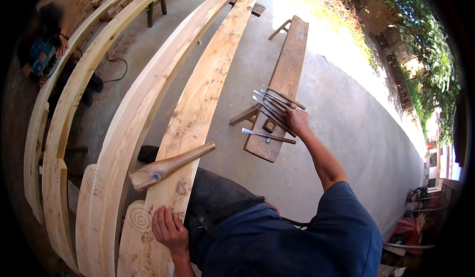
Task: The person carves a circular design into a wooden plank using a chisel and a wooden mallet. They switch between different chisels from a nearby bench, striking them with the mallet to remove wood and shape the spiral pattern.
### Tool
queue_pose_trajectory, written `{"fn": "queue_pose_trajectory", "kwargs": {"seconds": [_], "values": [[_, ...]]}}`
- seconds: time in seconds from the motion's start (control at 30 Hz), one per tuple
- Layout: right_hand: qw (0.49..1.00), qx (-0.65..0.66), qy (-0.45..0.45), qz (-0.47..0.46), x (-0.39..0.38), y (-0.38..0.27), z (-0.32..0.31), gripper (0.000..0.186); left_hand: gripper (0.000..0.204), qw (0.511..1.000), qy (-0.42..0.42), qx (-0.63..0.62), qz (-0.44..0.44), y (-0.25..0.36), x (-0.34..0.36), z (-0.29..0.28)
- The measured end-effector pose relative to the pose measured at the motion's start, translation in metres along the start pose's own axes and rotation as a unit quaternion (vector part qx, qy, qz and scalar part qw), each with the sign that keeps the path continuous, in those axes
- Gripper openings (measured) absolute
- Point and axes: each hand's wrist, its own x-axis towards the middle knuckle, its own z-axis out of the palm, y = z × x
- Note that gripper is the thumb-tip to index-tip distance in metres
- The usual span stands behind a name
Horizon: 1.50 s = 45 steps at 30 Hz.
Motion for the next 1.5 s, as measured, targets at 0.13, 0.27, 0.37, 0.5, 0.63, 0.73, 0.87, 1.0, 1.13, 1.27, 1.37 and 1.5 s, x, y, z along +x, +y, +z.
{"fn": "queue_pose_trajectory", "kwargs": {"seconds": [0.13, 0.27, 0.37, 0.5, 0.63, 0.73, 0.87, 1.0, 1.13, 1.27, 1.37, 1.5], "values": [[1.0, -0.001, -0.017, 0.006, 0.002, 0.002, 0.0, 0.022, 0.02, 1.0, -0.001, -0.002, -0.001, 0.0, 0.001, 0.001], [1.0, -0.002, -0.024, 0.005, 0.004, -0.001, -0.003, 0.024, 0.02, 1.0, -0.005, 0.007, -0.003, -0.002, -0.001, 0.001], [1.0, -0.001, -0.017, -0.007, 0.002, 0.001, -0.007, 0.023, 0.018, 1.0, -0.008, 0.003, -0.003, -0.001, 0.001, 0.001], [0.996, 0.013, 0.072, -0.053, -0.008, -0.006, -0.018, 0.014, 0.02, 1.0, -0.009, 0.001, -0.003, 0.004, 0.004, 0.001], [0.989, 0.039, 0.068, -0.128, -0.035, -0.042, -0.037, 0.01, 0.021, 1.0, -0.009, -0.01, -0.012, 0.008, 0.006, -0.001], [0.979, 0.011, 0.043, -0.201, -0.056, -0.072, -0.046, 0.01, 0.022, 1.0, 0.003, -0.009, -0.017, 0.007, 0.005, -0.003], [0.981, -0.049, 0.027, -0.188, -0.081, -0.064, -0.01, 0.007, 0.02, 1.0, 0.002, -0.004, -0.008, 0.003, 0.006, -0.004], [0.989, -0.036, -0.01, -0.143, -0.087, -0.063, -0.011, 0.012, 0.022, 1.0, 0.005, -0.02, -0.001, 0.001, 0.011, -0.005], [0.987, -0.061, -0.024, -0.146, -0.091, -0.063, -0.017, 0.005, 0.025, 0.999, 0.023, -0.033, 0.013, -0.005, -0.002, -0.008], [0.986, 0.071, 0.027, -0.146, -0.107, -0.12, -0.111, 0.009, 0.024, 0.994, 0.054, -0.078, 0.044, 0.012, -0.006, -0.011], [0.941, 0.267, -0.014, -0.209, -0.128, -0.183, -0.175, 0.02, 0.026, 0.987, 0.062, -0.098, 0.114, 0.042, 0.007, -0.019], [0.705, 0.526, -0.434, -0.197, -0.146, -0.265, -0.239, 0.023, 0.03, 0.979, 0.028, -0.076, 0.185, 0.059, 0.028, -0.034]]}}
